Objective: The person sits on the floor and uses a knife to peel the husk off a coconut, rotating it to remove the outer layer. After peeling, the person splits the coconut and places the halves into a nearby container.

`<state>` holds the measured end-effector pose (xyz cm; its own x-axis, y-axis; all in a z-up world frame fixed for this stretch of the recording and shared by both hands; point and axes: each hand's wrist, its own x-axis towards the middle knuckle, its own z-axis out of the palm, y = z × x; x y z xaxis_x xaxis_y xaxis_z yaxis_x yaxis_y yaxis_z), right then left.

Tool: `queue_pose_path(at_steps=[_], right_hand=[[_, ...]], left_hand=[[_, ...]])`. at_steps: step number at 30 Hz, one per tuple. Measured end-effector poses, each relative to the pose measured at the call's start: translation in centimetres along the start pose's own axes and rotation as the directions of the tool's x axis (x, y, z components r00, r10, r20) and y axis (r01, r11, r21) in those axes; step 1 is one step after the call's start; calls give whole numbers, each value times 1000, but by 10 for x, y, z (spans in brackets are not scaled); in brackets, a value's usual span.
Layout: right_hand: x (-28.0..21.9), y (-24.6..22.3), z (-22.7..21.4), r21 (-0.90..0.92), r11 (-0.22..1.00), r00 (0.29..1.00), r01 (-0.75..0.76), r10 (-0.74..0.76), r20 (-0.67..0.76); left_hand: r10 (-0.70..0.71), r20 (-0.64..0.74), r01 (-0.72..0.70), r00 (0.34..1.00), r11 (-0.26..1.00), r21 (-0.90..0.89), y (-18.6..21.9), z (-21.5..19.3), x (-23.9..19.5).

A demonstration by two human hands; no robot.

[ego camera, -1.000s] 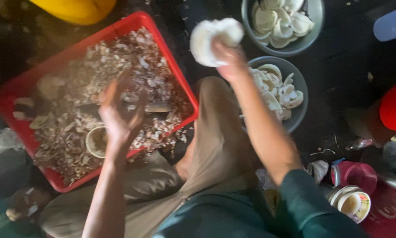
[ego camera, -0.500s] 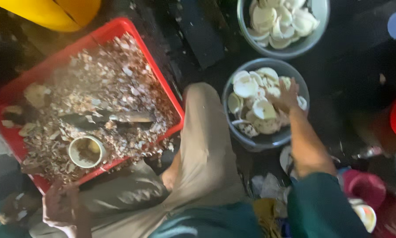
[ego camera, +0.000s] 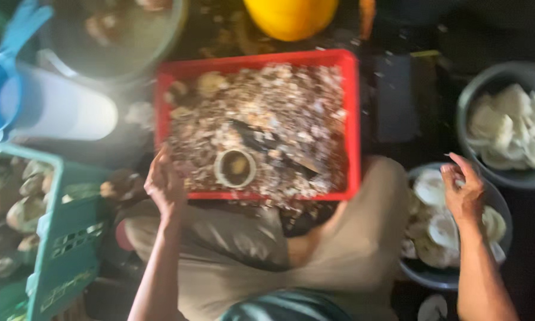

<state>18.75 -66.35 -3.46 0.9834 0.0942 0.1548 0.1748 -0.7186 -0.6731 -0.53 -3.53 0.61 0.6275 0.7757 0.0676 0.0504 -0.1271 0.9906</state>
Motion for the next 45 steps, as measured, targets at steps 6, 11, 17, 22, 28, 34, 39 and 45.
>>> queue_pose_path(at_steps=[6, 11, 17, 22, 28, 34, 39, 45], right_hand=[[97, -214, 80, 129, 945, 914, 299, -323, 244], [148, -394, 204, 310, 731, 661, 608, -682, 313], [194, -540, 407, 303, 556, 445, 774, -818, 365], [227, -592, 598, 220, 544, 433, 810, -807, 402], [254, -560, 692, -83, 404, 408, 911, -852, 328], [258, -565, 640, 164, 741, 632, 651, -649, 423], [243, -569, 552, 485, 828, 676, 281, -530, 512], [233, -581, 490, 643, 714, 693, -277, -315, 649]], left_hand=[[290, -74, -283, 954, 954, 97, -20, 8, 54], [527, -6, -480, 850, 778, 405, -38, 12, 80], [525, 43, -482, 850, 743, 465, -54, 13, 100], [460, -69, -393, 885, 819, 417, -51, 6, 105], [405, -98, -353, 909, 872, 339, -44, 2, 109], [373, -103, -330, 922, 897, 294, -38, -1, 110], [386, -126, -344, 914, 901, 265, -38, -5, 106], [402, -170, -350, 900, 897, 269, -43, -2, 109]])
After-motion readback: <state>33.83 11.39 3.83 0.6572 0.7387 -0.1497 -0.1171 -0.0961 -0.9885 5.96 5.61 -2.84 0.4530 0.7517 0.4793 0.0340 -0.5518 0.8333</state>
